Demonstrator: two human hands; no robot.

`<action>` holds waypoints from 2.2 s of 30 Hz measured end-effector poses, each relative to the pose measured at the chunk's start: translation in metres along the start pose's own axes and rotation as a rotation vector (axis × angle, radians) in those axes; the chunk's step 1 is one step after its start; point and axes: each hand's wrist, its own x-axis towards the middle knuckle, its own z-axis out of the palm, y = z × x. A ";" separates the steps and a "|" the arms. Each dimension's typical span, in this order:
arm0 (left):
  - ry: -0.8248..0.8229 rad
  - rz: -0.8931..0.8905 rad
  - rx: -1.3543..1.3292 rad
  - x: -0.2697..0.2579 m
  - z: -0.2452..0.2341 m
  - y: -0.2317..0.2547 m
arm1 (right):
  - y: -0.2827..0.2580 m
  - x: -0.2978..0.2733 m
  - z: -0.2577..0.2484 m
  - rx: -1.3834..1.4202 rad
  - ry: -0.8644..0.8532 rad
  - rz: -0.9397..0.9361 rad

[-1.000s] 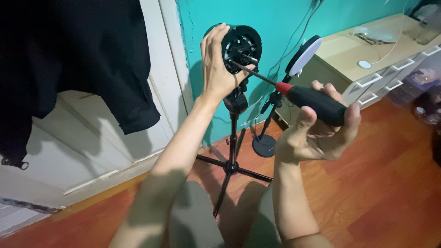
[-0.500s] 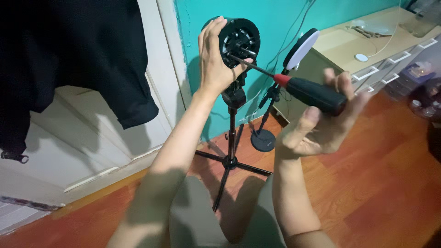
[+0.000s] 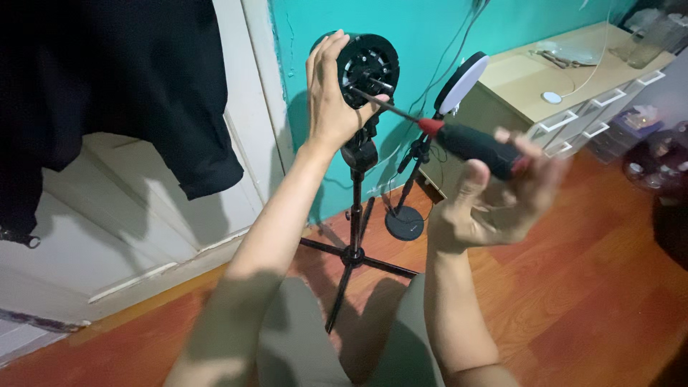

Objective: The person assembles a standing fan by attaching the fan blades to the motor hub, securing them with a nut, and then using a screwdriver to tighten the assembly. The person handles the fan blades, the fan cage, and the motor hub during the process.

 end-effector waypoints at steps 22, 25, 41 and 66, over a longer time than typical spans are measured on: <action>-0.023 -0.026 -0.012 0.000 0.000 0.002 | -0.009 0.011 0.002 0.136 -0.139 -0.026; -0.020 -0.027 -0.021 0.001 -0.001 0.004 | -0.005 0.011 -0.002 0.010 -0.146 -0.087; 0.017 -0.084 -0.089 -0.003 0.000 0.009 | -0.007 0.008 -0.008 0.073 -0.163 0.030; 0.088 -0.064 -0.012 -0.013 0.026 0.042 | -0.042 0.071 -0.076 -0.565 -0.727 0.041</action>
